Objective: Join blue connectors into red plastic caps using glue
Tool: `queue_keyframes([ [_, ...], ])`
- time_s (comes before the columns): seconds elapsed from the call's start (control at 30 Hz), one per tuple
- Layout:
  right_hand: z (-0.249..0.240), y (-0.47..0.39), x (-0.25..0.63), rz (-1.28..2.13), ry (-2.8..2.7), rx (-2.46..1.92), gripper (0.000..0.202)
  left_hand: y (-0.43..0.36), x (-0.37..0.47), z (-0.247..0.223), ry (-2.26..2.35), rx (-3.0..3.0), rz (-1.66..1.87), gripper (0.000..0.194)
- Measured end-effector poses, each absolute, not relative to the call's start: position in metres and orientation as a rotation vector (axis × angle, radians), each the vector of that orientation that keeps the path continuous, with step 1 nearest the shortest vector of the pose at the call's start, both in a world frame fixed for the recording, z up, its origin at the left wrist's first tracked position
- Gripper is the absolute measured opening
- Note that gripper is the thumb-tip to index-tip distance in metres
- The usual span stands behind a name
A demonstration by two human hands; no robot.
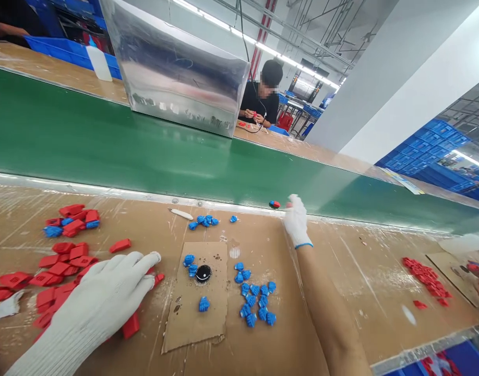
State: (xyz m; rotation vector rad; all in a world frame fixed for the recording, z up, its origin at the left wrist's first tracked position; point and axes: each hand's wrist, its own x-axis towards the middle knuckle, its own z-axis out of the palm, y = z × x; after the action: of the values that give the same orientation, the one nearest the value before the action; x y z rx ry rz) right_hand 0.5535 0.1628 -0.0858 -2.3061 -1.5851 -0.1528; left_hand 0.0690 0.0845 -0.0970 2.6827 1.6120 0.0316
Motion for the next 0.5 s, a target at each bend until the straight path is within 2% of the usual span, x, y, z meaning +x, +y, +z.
queue_keyframes([
  [0.1,-0.079,0.093,0.562,-0.121,-1.506,-2.208,0.063,0.087,0.072,-0.093,1.685,2.542,0.045,0.046],
  [0.2,-0.079,0.020,0.553,0.031,-1.672,-2.109,0.053,0.089,0.075,-0.083,1.713,2.464,0.014,0.050],
  [0.3,-0.083,-0.028,0.531,0.254,-1.913,-1.969,0.042,0.088,0.077,-0.071,1.795,2.337,0.061,0.045],
  [0.4,-0.088,-0.040,0.511,0.409,-2.054,-1.850,0.042,0.084,0.077,-0.069,1.856,2.134,0.399,0.043],
  [0.5,-0.092,-0.030,0.499,0.480,-2.127,-1.774,0.033,0.075,0.077,-0.075,1.738,1.995,0.840,0.038],
])
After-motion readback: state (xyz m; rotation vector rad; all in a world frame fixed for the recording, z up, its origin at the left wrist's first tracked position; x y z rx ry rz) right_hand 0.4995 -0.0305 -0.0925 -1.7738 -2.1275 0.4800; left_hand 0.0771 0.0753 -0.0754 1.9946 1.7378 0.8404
